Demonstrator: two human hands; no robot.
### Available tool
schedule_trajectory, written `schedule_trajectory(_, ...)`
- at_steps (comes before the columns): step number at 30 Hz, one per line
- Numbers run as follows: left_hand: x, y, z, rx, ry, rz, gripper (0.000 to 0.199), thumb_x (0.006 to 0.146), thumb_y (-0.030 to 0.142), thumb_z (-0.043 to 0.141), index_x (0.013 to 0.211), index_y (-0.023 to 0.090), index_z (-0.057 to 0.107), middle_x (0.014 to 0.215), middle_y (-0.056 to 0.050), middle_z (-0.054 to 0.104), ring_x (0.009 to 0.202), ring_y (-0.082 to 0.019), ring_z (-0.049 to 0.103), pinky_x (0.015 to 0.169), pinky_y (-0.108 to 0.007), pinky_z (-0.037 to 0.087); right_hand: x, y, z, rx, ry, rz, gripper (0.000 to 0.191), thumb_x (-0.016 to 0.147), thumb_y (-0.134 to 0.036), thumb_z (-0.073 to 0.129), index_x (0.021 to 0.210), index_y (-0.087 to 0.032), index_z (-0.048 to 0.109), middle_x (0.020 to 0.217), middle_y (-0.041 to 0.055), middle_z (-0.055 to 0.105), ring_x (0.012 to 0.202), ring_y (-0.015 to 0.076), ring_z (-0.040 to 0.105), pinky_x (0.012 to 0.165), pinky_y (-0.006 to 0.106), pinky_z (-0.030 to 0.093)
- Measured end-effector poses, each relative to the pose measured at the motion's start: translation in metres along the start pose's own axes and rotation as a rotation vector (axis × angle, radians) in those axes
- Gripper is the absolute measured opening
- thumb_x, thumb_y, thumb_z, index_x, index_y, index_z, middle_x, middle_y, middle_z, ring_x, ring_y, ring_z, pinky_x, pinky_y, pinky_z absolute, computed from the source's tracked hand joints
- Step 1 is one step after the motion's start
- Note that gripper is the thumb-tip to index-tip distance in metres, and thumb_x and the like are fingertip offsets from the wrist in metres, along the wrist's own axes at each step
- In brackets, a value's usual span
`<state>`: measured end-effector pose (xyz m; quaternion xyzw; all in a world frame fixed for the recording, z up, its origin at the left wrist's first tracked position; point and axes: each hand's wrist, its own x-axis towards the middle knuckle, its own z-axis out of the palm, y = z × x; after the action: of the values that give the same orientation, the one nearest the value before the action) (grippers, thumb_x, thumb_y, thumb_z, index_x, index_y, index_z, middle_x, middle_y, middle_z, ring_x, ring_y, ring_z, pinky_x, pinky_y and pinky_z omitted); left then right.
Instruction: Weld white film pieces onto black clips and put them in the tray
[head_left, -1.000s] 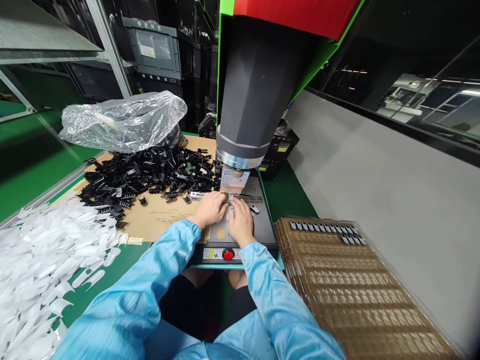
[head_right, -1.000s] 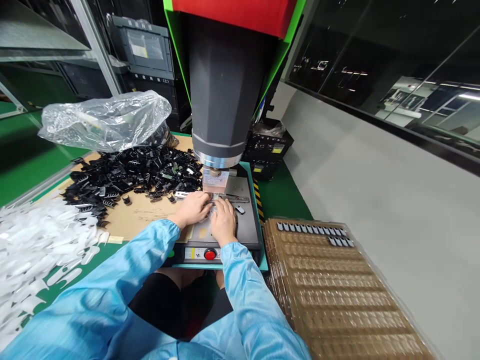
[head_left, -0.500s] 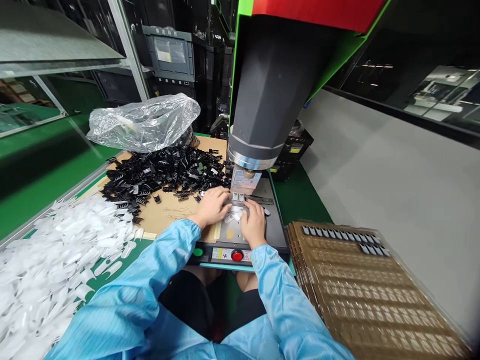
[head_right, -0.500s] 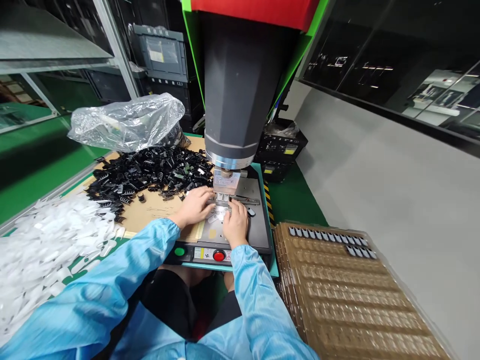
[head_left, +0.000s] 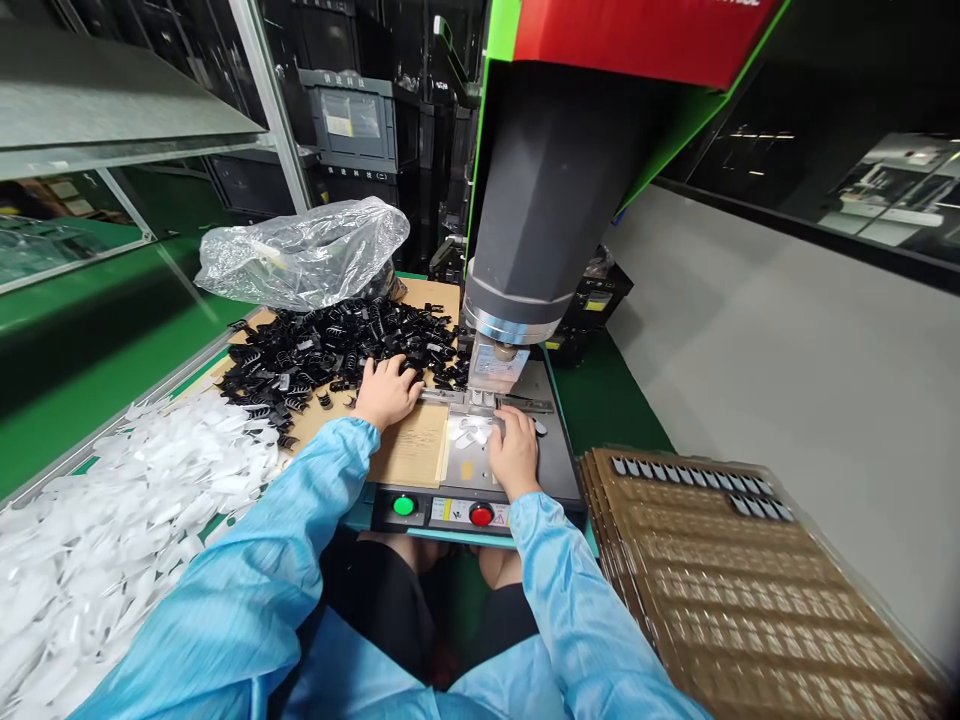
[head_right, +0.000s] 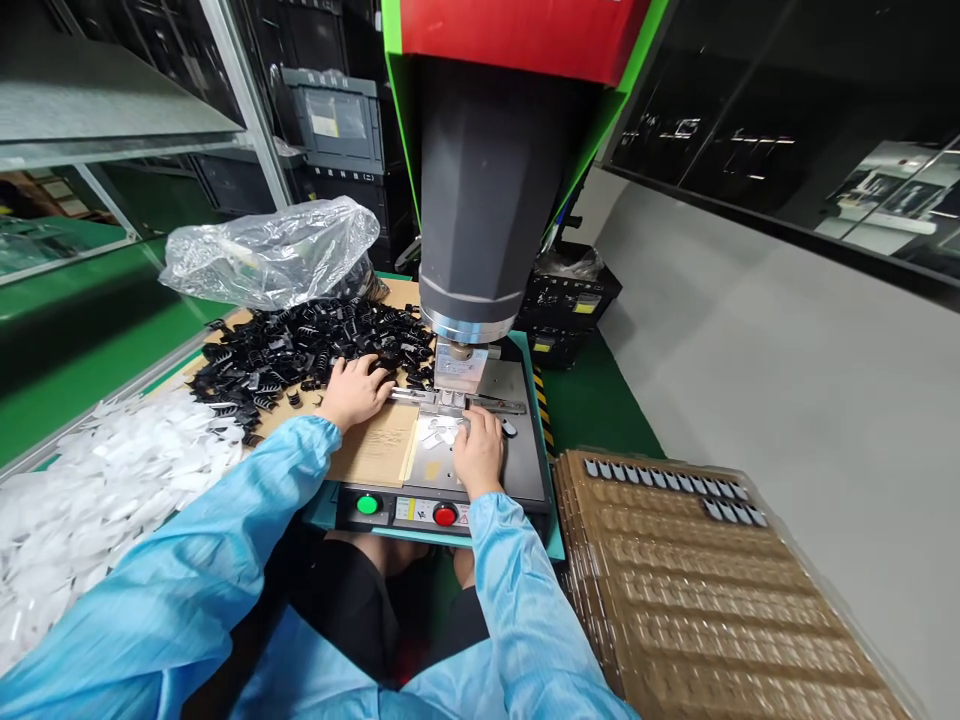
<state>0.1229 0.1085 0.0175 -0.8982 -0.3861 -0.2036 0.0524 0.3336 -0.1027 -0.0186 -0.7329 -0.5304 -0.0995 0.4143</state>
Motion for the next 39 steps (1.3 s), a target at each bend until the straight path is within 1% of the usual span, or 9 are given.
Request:
schedule_trajectory(5,-0.038,-0.012,-0.004,-0.014,-0.024,-0.167,0.044,0.107,0.050,0.041,0.114,0.023,0.076,0.148,-0.018,0.058,0.129,-0.040,0.057,0.107,-0.061,0.045,0.001,0.002,0.002,0.000,0.011,-0.005,0.030,0.095,-0.018,0.052,0.119,-0.019,0.070,0.131,0.0143,0.068,0.124,0.0316,0.058,0.111,0.050,0.047)
schedule_trajectory(12,-0.075,-0.012,-0.025,-0.105,0.001,-0.100,0.033,0.102,0.046,0.057,0.124,0.027,0.073,0.153,-0.014,0.056,0.141,-0.035,0.052,0.121,-0.056,0.040,0.005,0.011,0.005,0.003,0.051,-0.057,0.029,0.093,-0.020,0.054,0.117,-0.020,0.070,0.126,0.0141,0.071,0.121,0.0312,0.061,0.110,0.050,0.047)
schedule_trajectory(15,-0.078,-0.027,-0.039,-0.159,0.098,-0.144,0.034,0.102,0.046,0.058,0.128,0.027,0.070,0.157,-0.012,0.054,0.148,-0.033,0.047,0.124,-0.051,0.040,0.008,0.012,0.007,0.004,0.056,-0.066,0.028,0.093,-0.021,0.055,0.116,-0.020,0.070,0.126,0.0139,0.071,0.121,0.0315,0.062,0.110,0.050,0.047)
schedule_trajectory(19,-0.068,-0.070,-0.045,-0.107,0.225,-0.411,0.047,0.101,0.050,0.057,0.138,0.023,0.065,0.163,-0.017,0.046,0.157,-0.040,0.034,0.128,-0.060,0.029,0.007,0.009,0.006,0.009,0.049,-0.057,0.027,0.094,-0.022,0.054,0.116,-0.020,0.069,0.126,0.0143,0.071,0.121,0.0317,0.062,0.110,0.050,0.047)
schedule_trajectory(23,-0.054,-0.096,-0.032,-0.072,0.102,-0.576,0.064,0.098,0.057,0.057,0.150,0.019,0.057,0.165,-0.024,0.043,0.156,-0.047,0.032,0.126,-0.071,0.023,0.006,0.007,0.005,0.006,0.044,-0.031,0.028,0.094,-0.022,0.052,0.116,-0.020,0.069,0.126,0.0146,0.070,0.122,0.0317,0.061,0.109,0.050,0.047)
schedule_trajectory(25,-0.051,-0.094,-0.024,-0.063,0.045,-0.569,0.064,0.099,0.059,0.053,0.149,0.020,0.057,0.161,-0.024,0.049,0.152,-0.045,0.039,0.125,-0.073,0.023,0.006,0.007,0.005,0.007,0.047,-0.025,0.028,0.094,-0.022,0.052,0.116,-0.020,0.069,0.127,0.0144,0.070,0.123,0.0316,0.061,0.109,0.050,0.047)
schedule_trajectory(28,-0.052,-0.079,-0.015,-0.042,0.075,-0.522,0.058,0.101,0.058,0.050,0.144,0.020,0.061,0.157,-0.023,0.053,0.149,-0.042,0.044,0.125,-0.070,0.026,0.006,0.008,0.006,0.011,0.050,-0.021,0.028,0.095,-0.023,0.052,0.117,-0.021,0.069,0.127,0.0143,0.070,0.122,0.0315,0.061,0.108,0.049,0.047)
schedule_trajectory(34,-0.055,-0.051,-0.007,-0.204,0.023,-0.494,0.060,0.104,0.055,0.049,0.148,0.015,0.056,0.145,-0.025,0.059,0.138,-0.040,0.058,0.114,-0.055,0.048,0.006,0.008,0.007,-0.002,0.045,-0.028,0.027,0.095,-0.023,0.052,0.116,-0.020,0.069,0.127,0.0137,0.070,0.121,0.0314,0.061,0.108,0.048,0.048)
schedule_trajectory(39,-0.057,-0.042,-0.010,-0.327,0.041,-0.371,0.050,0.108,0.047,0.045,0.142,0.012,0.059,0.151,-0.022,0.057,0.147,-0.032,0.051,0.124,-0.046,0.041,0.005,0.007,0.005,-0.015,0.046,-0.033,0.027,0.096,-0.022,0.052,0.116,-0.019,0.069,0.126,0.0141,0.070,0.122,0.0316,0.061,0.108,0.049,0.048)
